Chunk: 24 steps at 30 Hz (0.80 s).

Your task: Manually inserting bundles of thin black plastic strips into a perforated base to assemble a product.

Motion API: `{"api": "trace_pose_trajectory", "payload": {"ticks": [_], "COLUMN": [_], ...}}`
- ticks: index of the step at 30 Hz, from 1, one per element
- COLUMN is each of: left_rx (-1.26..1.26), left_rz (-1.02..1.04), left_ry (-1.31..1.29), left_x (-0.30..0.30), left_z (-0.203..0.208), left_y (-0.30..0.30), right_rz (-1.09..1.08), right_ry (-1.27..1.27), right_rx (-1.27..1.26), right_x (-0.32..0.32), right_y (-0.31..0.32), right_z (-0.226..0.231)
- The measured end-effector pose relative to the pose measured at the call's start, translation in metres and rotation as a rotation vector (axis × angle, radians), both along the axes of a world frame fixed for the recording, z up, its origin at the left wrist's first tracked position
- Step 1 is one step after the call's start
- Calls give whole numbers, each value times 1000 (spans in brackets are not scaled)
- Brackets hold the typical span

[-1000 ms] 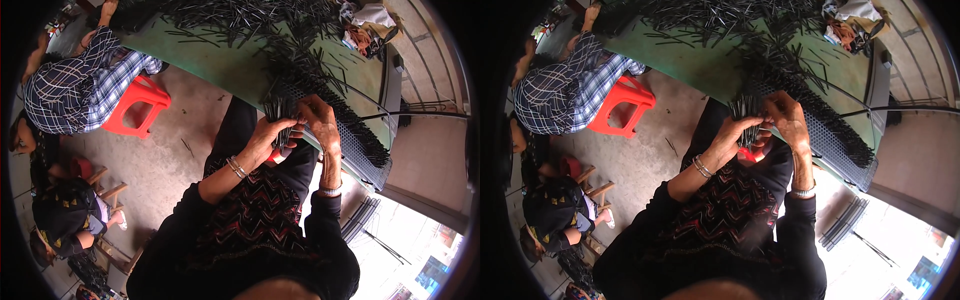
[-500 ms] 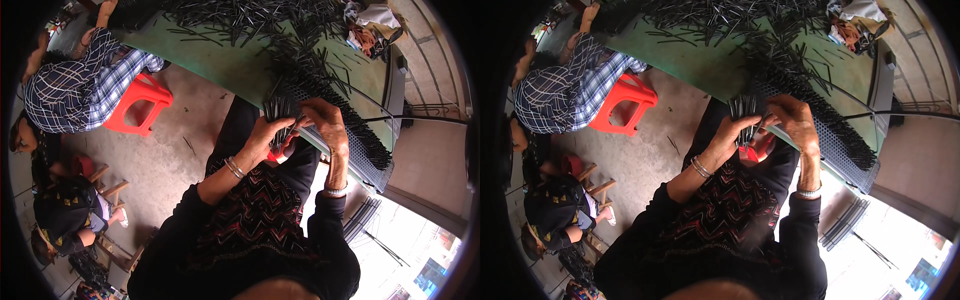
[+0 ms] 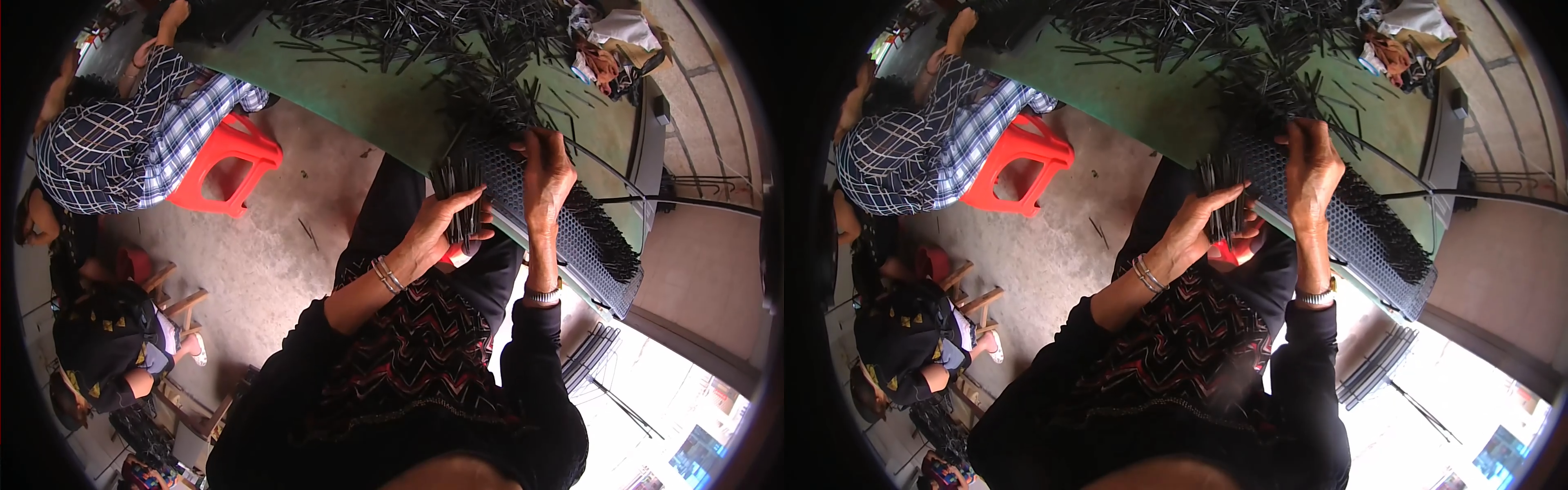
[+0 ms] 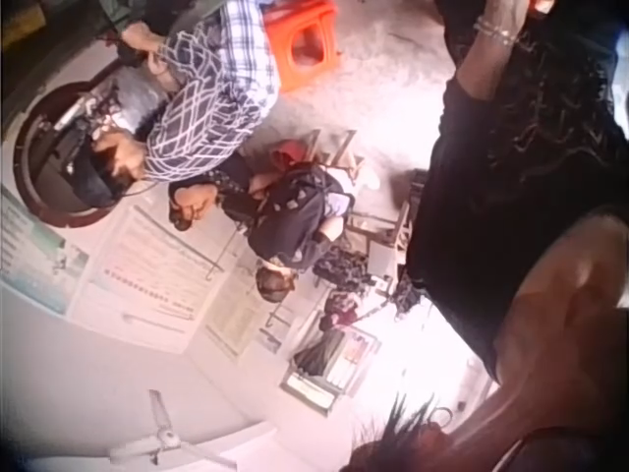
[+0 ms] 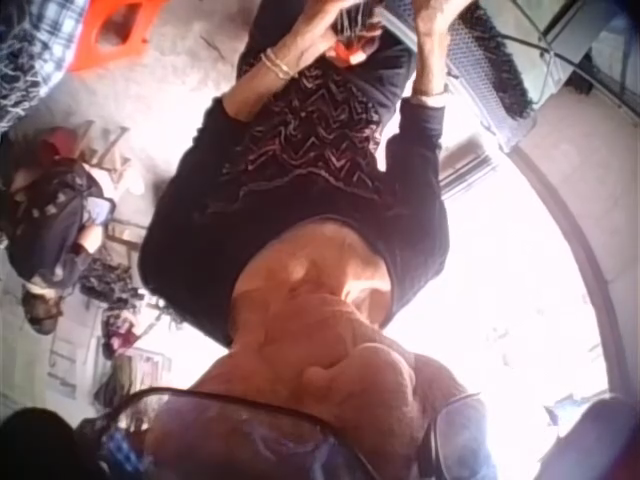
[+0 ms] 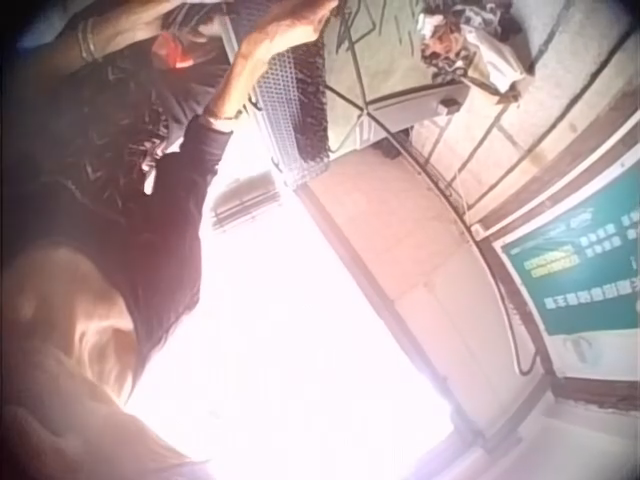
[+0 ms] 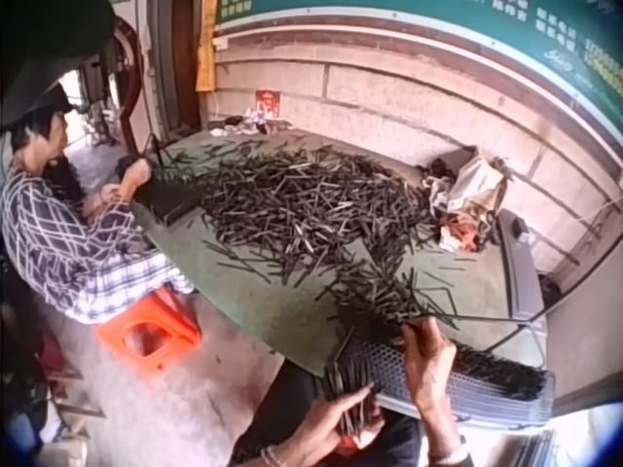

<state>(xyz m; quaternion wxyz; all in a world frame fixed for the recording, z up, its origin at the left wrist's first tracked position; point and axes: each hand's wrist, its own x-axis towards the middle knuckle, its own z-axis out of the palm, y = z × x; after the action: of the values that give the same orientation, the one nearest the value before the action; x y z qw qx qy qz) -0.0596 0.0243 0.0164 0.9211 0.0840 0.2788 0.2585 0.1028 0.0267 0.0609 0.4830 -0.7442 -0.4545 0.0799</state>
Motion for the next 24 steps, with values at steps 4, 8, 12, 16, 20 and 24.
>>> {"api": "trace_pose_trajectory", "payload": {"ticks": [4,8,12,16,20,24], "left_rx": [21,102,128,129,131,144], "left_rz": [-39,-50,-35,-13,-9,-18], "left_ry": [75,106,125,101,110,135], "left_x": [-3,-5,-5,-5,-4,-3], "left_z": [-4,-8,-4,-7,-5,-3], "left_y": [-2,-1,-2,-2,-1,-1], "right_rz": [24,32,67,167,201,335], "right_ry": [-113,-192,-226,-229,-389,-366], "right_rx": [-30,-48,-48,-89,-85,-20], "right_x": [-4,-2,4,9,11,10], "right_y": [1,-3,-4,-3,1,9], "right_z": [2,6,6,6,10,14]}}
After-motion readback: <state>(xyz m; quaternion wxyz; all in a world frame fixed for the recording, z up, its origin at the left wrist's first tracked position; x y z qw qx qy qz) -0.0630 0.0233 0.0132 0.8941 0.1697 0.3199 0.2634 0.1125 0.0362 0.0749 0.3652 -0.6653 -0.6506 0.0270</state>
